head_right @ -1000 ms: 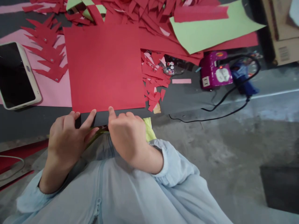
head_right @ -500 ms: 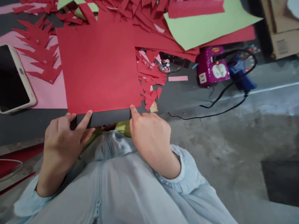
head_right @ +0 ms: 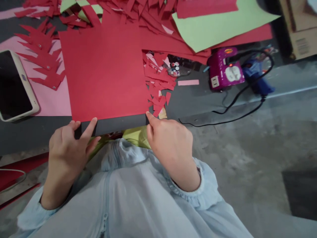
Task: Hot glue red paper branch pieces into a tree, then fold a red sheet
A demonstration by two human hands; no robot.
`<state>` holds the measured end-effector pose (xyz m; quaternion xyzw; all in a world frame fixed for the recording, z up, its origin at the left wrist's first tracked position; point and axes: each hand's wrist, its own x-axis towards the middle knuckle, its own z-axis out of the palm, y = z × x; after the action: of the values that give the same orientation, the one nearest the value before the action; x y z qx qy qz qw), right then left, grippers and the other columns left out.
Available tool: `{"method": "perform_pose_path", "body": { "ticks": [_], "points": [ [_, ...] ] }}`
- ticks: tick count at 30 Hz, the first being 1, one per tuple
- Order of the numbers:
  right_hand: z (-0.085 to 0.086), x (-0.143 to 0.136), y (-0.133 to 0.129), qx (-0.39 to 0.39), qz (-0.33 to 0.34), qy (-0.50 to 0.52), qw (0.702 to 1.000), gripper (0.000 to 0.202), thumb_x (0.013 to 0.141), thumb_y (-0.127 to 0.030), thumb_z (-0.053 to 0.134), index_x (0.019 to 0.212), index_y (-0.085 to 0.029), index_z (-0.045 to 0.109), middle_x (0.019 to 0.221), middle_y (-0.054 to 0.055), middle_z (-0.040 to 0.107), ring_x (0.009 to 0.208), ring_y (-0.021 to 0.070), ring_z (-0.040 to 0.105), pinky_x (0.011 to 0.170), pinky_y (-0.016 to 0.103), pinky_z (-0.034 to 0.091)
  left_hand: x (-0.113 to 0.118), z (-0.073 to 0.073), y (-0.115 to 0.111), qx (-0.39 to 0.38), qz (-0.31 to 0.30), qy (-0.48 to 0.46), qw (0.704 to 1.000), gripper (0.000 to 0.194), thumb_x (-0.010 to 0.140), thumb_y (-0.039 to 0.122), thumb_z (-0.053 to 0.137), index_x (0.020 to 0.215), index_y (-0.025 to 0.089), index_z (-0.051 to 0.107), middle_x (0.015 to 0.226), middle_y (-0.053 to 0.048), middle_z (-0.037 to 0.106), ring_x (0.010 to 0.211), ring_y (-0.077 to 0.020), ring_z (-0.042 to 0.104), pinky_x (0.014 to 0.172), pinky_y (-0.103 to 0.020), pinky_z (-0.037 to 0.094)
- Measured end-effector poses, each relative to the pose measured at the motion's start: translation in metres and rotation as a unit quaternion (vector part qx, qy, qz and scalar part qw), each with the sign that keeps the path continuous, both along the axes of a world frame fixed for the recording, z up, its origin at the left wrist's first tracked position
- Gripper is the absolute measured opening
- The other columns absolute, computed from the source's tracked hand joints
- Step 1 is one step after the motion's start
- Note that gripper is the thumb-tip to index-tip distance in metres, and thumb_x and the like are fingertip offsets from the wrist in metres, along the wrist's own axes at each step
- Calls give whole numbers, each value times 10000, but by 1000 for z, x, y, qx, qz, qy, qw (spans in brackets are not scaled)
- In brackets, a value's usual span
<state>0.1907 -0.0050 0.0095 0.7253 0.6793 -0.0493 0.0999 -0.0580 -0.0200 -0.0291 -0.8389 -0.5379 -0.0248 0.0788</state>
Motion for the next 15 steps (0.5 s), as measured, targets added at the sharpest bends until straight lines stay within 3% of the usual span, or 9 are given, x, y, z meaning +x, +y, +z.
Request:
{"method": "perform_pose_path", "body": {
  "ticks": [7, 15],
  "points": [
    [2, 0, 2, -14, -7, -5, 1000, 419, 885, -245, 477, 1221, -291, 723, 627, 70, 695, 509, 161, 526, 520, 278, 184, 10, -11, -10, 59, 28, -14, 998, 577, 940, 444, 579, 1480, 314, 423, 1210, -152, 594, 1177, -317, 579, 889, -444, 428],
    [0, 1, 6, 8, 0, 33, 999, 414, 860, -241, 468, 1152, -242, 761, 652, 79, 701, 560, 181, 563, 533, 283, 225, 20, -4, -23, 40, 81, -18, 996, 573, 932, 406, 584, 1470, 268, 440, 1325, -180, 591, 1162, -349, 542, 896, -514, 342]
  ]
}}
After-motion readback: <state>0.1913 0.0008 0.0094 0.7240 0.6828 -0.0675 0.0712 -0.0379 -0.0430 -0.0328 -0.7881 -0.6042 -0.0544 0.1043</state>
